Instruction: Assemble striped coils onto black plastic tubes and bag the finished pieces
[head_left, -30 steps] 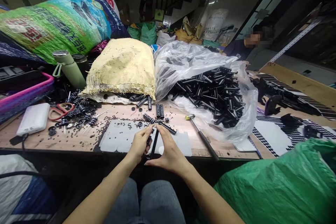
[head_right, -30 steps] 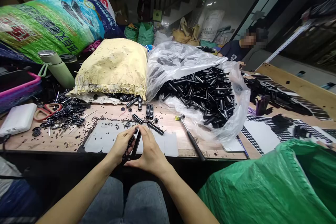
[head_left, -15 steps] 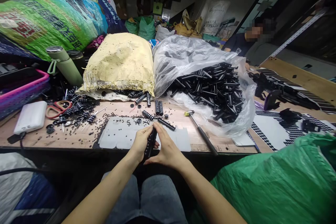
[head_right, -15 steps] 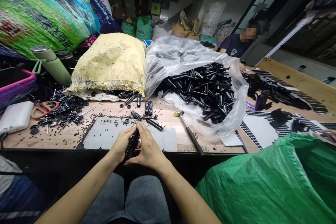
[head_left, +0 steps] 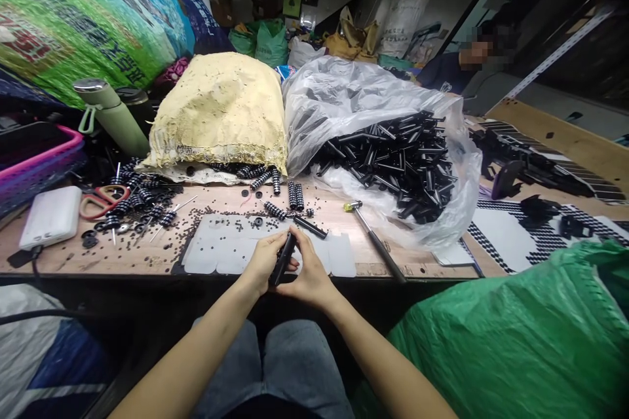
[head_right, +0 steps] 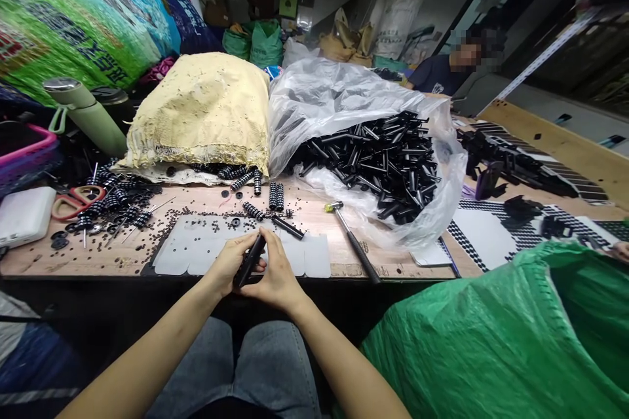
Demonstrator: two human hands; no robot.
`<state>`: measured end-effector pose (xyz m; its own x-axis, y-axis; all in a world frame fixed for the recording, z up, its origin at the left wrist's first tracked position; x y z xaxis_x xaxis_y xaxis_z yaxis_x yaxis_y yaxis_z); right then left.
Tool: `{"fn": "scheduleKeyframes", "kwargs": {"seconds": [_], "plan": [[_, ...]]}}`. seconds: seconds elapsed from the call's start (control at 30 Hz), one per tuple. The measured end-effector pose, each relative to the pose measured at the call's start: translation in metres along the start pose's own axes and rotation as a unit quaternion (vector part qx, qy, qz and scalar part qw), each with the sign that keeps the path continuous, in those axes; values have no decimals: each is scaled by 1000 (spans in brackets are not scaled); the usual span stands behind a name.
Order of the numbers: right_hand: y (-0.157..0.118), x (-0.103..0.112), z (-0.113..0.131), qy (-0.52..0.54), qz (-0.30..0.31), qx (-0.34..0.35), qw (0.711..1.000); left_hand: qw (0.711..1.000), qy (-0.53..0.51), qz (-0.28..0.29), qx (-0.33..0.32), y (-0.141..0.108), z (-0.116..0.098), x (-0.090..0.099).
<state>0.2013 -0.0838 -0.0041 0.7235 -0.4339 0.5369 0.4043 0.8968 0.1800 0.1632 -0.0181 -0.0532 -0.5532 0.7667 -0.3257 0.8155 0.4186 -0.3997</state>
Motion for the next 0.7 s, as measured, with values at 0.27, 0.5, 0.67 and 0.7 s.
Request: {"fn": "scheduleKeyframes", "kwargs": {"seconds": [0.27, 0.5, 0.67, 0.7], "plan": [[-8, 16, -44, -168, -43, -36, 984, 760, 556, -17, -337, -6, -13, -19], [-67, 161, -114, -418, -159, -350, 823, 573, 730, 1, -373, -9, -10, -17], [-83, 126, -89, -337, -107, -302, 885, 548, 748, -17, -373, -15, -14, -20], [-87, 111, -79, -301, -102, -279, 906, 548, 748, -20, -374, -15, -14, -20]]}}
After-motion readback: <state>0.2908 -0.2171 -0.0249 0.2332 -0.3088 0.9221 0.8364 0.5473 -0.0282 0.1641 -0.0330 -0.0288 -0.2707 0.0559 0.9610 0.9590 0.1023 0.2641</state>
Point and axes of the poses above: each hand's wrist, its own y-axis towards the middle knuckle, its own x-axis out of the back of the hand, z = x × y, the point moved 9 cm from there along y, towards the middle knuckle, and after that the axes turned 4 degrees about z, right-handed, at the moved point
